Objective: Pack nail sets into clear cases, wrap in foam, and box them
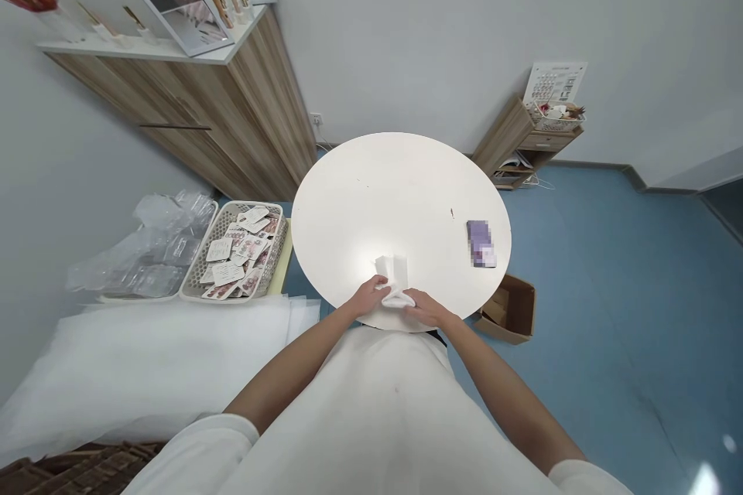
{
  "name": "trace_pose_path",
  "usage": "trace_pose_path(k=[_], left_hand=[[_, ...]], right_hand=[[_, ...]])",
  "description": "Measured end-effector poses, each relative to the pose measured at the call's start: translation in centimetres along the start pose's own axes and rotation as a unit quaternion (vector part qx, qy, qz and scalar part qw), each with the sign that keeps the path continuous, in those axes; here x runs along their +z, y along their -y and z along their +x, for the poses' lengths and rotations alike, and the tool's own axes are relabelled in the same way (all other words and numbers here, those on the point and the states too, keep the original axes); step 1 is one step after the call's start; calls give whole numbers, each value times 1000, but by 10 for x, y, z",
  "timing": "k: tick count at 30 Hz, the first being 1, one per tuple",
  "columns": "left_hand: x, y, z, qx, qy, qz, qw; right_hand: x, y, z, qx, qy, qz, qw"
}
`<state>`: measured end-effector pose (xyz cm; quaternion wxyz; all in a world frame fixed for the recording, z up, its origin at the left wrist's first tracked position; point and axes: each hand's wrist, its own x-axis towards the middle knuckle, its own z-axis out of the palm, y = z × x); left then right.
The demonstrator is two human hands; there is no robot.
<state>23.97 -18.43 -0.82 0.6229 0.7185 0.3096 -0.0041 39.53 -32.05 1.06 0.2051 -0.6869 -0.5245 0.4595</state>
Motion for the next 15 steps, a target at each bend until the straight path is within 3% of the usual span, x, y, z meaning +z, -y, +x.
trace_pose_path(k=[5, 10, 15], left_hand=[[-1, 4, 4, 11, -25, -114, 993], [5, -2, 12, 4, -21, -135, 991], [5, 0, 12, 1, -123, -67, 990]], right_hand=[[-11, -5, 17, 140, 1, 141, 980], [-15, -9, 27, 153, 2, 149, 977], [-9, -8, 16, 135, -21, 153, 979]])
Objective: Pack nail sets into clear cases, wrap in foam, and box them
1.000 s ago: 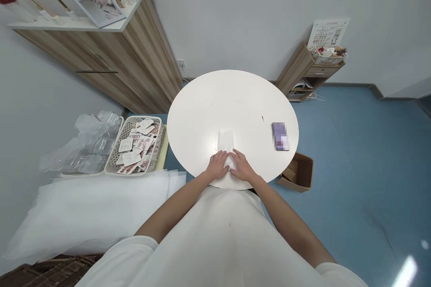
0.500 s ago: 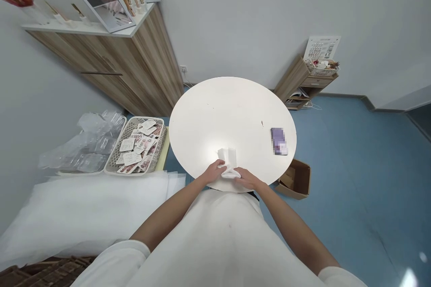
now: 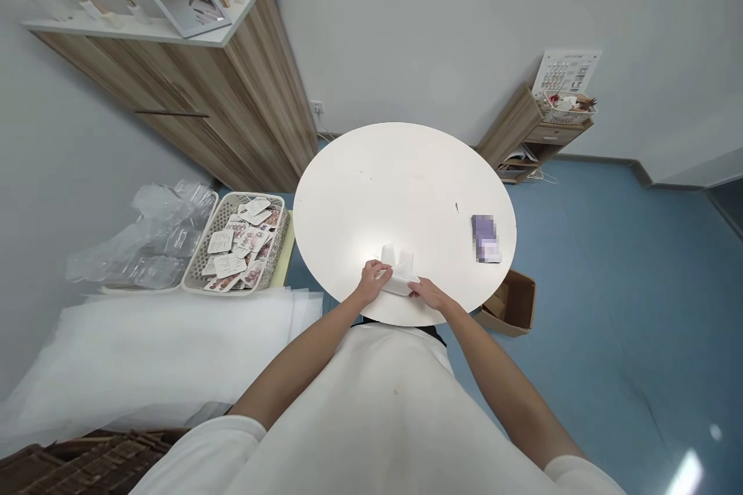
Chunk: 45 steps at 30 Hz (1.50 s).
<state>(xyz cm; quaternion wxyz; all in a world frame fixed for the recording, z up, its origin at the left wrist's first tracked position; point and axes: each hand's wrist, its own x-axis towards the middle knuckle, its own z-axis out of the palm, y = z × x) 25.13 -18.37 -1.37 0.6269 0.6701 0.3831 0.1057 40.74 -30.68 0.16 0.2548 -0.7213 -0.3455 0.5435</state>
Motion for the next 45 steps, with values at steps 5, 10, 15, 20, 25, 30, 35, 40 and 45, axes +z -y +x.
trace_pose_path(k=[5, 10, 15, 20, 25, 30, 35, 40, 45], left_hand=[[-3, 0, -1, 36, 49, -29, 998], [3, -9, 7, 1, 110, 4, 994], [8, -3, 15, -11, -8, 64, 998], [10, 3, 17, -23, -51, 126, 990], [18, -2, 20, -71, -72, 97, 990], [29, -8, 21, -109, -106, 78, 985], [40, -7, 9, -120, -148, 52, 980], [52, 0, -12, -96, -151, 56, 982], [58, 2, -22, -95, -168, 46, 980]], right_hand=[[2, 2, -3, 5, -13, 8, 1000], [2, 9, 3, 32, -39, 22, 998], [5, 11, 15, 60, -72, 30, 995], [12, 10, 24, 95, -142, 3, 985], [13, 4, 26, 45, -293, -47, 954], [7, -1, 12, -59, -312, -56, 947], [7, -9, -1, -108, -224, -76, 966], [2, -20, 2, -105, -183, -33, 977], [-5, -25, 2, -98, -156, -12, 983]])
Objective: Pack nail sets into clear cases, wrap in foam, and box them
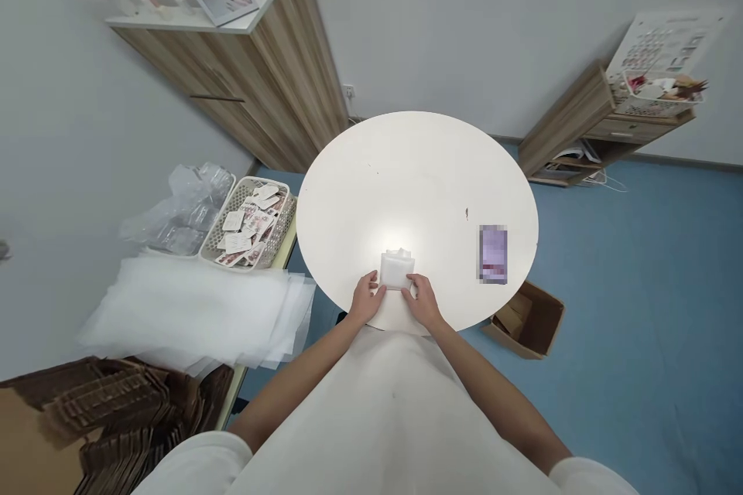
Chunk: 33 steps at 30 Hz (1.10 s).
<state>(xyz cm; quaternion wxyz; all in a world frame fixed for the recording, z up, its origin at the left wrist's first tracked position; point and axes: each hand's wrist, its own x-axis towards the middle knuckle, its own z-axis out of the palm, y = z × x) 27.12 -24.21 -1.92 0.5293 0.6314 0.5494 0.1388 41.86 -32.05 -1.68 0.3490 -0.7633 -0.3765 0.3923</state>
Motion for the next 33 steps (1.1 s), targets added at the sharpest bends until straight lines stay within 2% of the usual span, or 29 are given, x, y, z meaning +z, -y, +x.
trace_pose_path(k=[5, 10, 14, 19, 26, 29, 33], left_hand=[[-3, -2, 3, 11, 28, -4, 1000], [-19, -5, 17, -6, 1, -30, 1000], [-48, -1, 34, -17, -34, -52, 998], [-96, 19, 57, -9, -70, -52, 996], [-160, 42, 95, 20, -84, -25, 996], [-177, 45, 112, 39, -85, -18, 995], [-188, 45, 126, 45, -76, -19, 996]], right_hand=[[1, 7, 4, 41, 20, 21, 999], [15, 26, 24, 48, 46, 30, 997], [39, 49, 47, 12, 71, 18, 997], [83, 85, 76, -1, 106, 21, 994], [140, 130, 117, -8, 119, 34, 992], [155, 142, 130, 2, 114, 45, 992], [164, 148, 139, 17, 97, 41, 994]])
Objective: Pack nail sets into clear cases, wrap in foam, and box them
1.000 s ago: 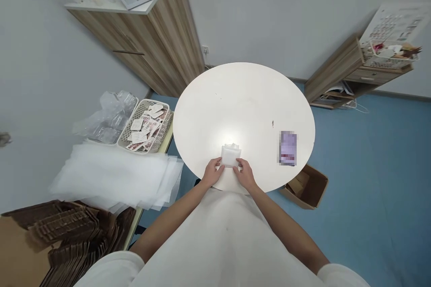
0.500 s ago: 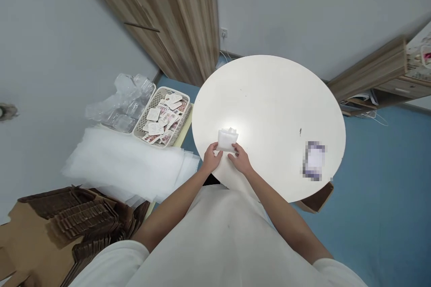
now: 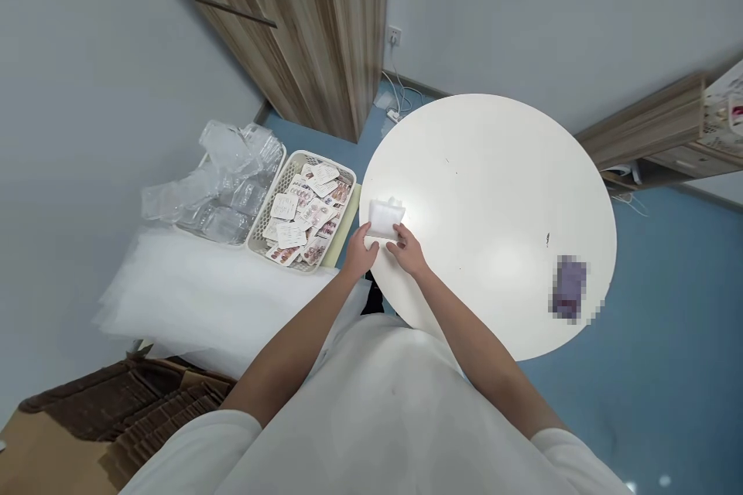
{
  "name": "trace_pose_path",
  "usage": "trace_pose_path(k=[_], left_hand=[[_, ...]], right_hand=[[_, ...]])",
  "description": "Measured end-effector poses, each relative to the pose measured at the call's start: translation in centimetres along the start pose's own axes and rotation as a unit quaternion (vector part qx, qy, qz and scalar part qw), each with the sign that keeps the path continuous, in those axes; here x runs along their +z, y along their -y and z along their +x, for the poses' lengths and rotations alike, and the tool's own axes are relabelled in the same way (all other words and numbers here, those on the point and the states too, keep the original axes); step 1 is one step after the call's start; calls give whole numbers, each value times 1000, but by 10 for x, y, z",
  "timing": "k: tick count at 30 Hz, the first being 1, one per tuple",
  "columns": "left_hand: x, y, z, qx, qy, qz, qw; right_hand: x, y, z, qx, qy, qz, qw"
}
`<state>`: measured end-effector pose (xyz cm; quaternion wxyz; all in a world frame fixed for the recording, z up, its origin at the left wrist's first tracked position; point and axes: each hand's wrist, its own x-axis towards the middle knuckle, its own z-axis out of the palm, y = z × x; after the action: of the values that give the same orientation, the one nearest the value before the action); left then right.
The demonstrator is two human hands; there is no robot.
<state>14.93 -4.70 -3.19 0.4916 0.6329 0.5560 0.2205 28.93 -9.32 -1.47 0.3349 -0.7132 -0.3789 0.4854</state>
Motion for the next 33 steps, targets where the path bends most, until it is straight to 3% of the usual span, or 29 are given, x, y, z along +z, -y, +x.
trace_pose_path(k=[10, 19, 26, 33], left_hand=[[-1, 3, 0, 7, 8, -6, 1000], [7, 6, -14, 23, -32, -8, 999], [20, 2, -53, -6, -53, -6, 999], [35, -1, -114, -53, 5, -58, 997]], right_hand=[[-1, 0, -3, -11, -11, -11, 1000], [-9, -10, -11, -36, 6, 8, 999], [-29, -19, -39, -19, 41, 48, 998], [-60, -43, -85, -14, 96, 38, 995]])
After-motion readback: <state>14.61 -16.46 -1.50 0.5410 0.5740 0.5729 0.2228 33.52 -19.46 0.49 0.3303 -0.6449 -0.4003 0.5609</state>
